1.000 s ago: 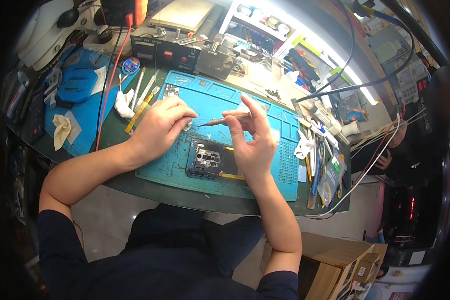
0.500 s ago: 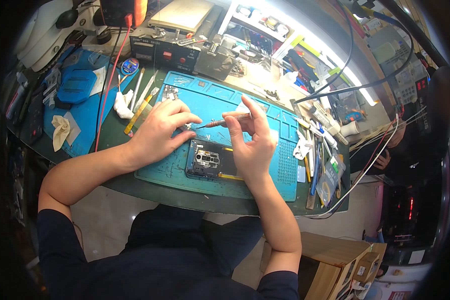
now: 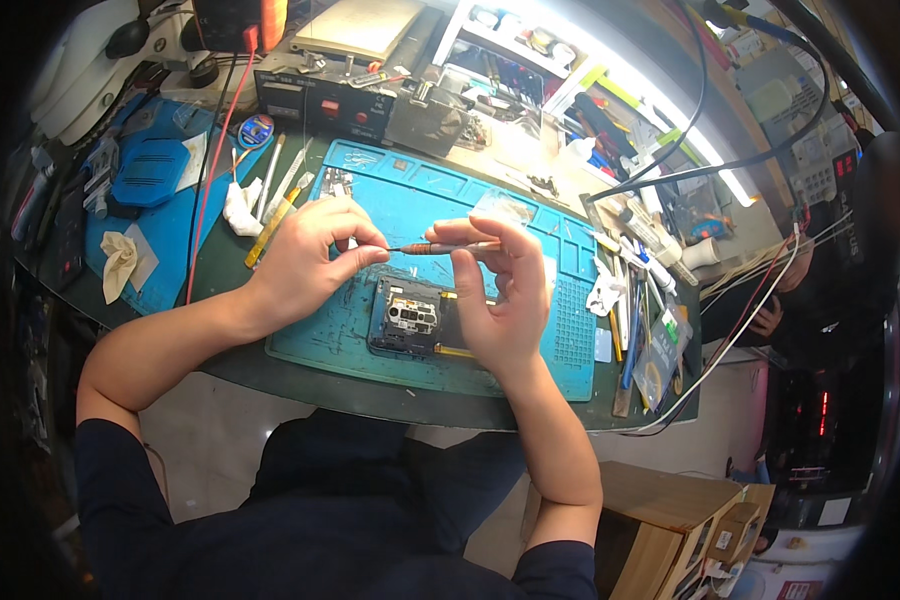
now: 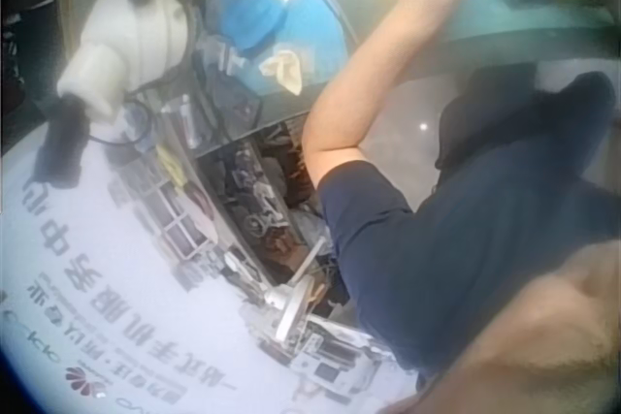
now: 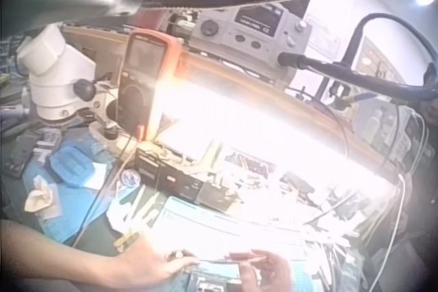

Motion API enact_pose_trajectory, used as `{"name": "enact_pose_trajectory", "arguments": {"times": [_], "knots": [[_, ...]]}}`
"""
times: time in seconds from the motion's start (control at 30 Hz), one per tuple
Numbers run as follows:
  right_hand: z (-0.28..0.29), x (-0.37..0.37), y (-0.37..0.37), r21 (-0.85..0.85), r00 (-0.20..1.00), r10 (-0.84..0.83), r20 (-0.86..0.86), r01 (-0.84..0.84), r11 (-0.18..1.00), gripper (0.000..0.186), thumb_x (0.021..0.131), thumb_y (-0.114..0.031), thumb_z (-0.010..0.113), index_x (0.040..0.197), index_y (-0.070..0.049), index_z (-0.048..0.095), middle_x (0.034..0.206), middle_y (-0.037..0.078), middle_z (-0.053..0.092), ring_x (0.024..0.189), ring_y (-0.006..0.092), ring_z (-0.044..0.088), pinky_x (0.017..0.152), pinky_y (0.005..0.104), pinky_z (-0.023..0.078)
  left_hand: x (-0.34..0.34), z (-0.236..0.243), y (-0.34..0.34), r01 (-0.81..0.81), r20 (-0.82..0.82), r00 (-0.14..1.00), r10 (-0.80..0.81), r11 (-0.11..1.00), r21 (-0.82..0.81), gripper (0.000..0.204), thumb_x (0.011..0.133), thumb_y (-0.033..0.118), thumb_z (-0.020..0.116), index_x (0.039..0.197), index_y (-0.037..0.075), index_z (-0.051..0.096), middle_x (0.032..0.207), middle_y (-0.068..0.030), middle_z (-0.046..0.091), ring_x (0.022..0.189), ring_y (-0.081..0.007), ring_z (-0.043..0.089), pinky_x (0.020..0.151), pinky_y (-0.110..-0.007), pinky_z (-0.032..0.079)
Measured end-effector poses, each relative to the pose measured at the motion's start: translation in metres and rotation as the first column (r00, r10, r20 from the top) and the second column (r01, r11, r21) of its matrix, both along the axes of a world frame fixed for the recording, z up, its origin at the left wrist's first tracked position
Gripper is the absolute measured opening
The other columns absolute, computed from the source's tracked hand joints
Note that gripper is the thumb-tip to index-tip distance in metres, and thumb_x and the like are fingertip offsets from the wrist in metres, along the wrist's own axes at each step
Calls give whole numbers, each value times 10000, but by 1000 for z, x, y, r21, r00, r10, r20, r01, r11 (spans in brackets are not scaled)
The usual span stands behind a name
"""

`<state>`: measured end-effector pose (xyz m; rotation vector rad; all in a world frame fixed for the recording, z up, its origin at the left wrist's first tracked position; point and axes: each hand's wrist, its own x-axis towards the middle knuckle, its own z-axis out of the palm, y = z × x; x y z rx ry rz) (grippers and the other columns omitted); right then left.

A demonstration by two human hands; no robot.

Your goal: The person works on a disassembled smartphone placed on a blue mat. They use tweezers to remove small components from the motherboard, then apply a white adhesive from a tube to specific areas of the board. The person briefly picks up and sets down a black smartphone case before continuing the repair.

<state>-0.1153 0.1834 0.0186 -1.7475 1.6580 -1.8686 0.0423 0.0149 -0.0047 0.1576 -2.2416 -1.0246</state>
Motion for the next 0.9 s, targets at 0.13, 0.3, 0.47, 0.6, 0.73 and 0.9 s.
{"name": "enact_pose_trajectory", "arguments": {"times": [0.13, 0.3, 0.47, 0.6, 0.73, 0.9], "knots": [[0, -1, 5, 19, 988, -53, -142, 57, 998, 443, 997, 14, 641, 1403, 34, 464, 1062, 192, 742, 969, 240, 754, 862, 336, 599, 2, 2, 4, 60, 10, 998, -61, 998, 32, 88, 881, 104, 781, 916, 30, 747, 867, -64, 671, 817, -208, 627, 718, -338, 493], [3, 2, 10, 62, 980, -119, -157, 131, 989, 496, 1033, -62, 632, 1469, 35, 417, 1009, 166, 734, 929, 226, 750, 861, 341, 591, 5, 3, 10, 141, 43, 988, -146, 984, 106, 114, 891, 89, 770, 996, 43, 767, 905, -75, 670, 861, -232, 630, 748, -352, 498], [3, -1, 6, -6, 936, -213, -280, 220, 975, 484, 969, 5, 686, 1419, 69, 520, 885, 129, 729, 814, 177, 731, 768, 294, 599, 2, -5, 13, 197, -8, 980, -198, 975, -106, 269, 913, -5, 678, 1170, 51, 738, 999, -94, 633, 944, -276, 608, 833, -375, 484], [9, 2, 3, 44, 914, -205, -350, 234, 971, 460, 969, -12, 686, 1403, 59, 550, 859, 114, 721, 774, 165, 709, 740, 294, 585, 4, -5, 15, 215, 26, 977, -213, 966, -147, 341, 847, -77, 617, 1163, 8, 716, 1053, -130, 622, 1004, -328, 594, 892, -420, 472], [9, 1, 2, 76, 911, -181, -370, 224, 972, 459, 967, -14, 684, 1407, 36, 560, 849, 100, 718, 762, 166, 701, 729, 298, 575, 4, -7, 16, 225, 70, 974, -216, 960, -165, 383, 851, -86, 583, 1200, 16, 704, 1084, -129, 616, 1040, -325, 580, 927, -421, 447], [12, -1, 0, 80, 907, -147, -394, 193, 978, 462, 963, -5, 682, 1408, 32, 562, 853, 98, 718, 761, 166, 698, 726, 303, 573, 6, -7, 14, 236, 106, 969, -221, 960, -153, 412, 869, -93, 569, 1243, 27, 692, 1111, -116, 612, 1058, -304, 577, 945, -408, 422]]}}
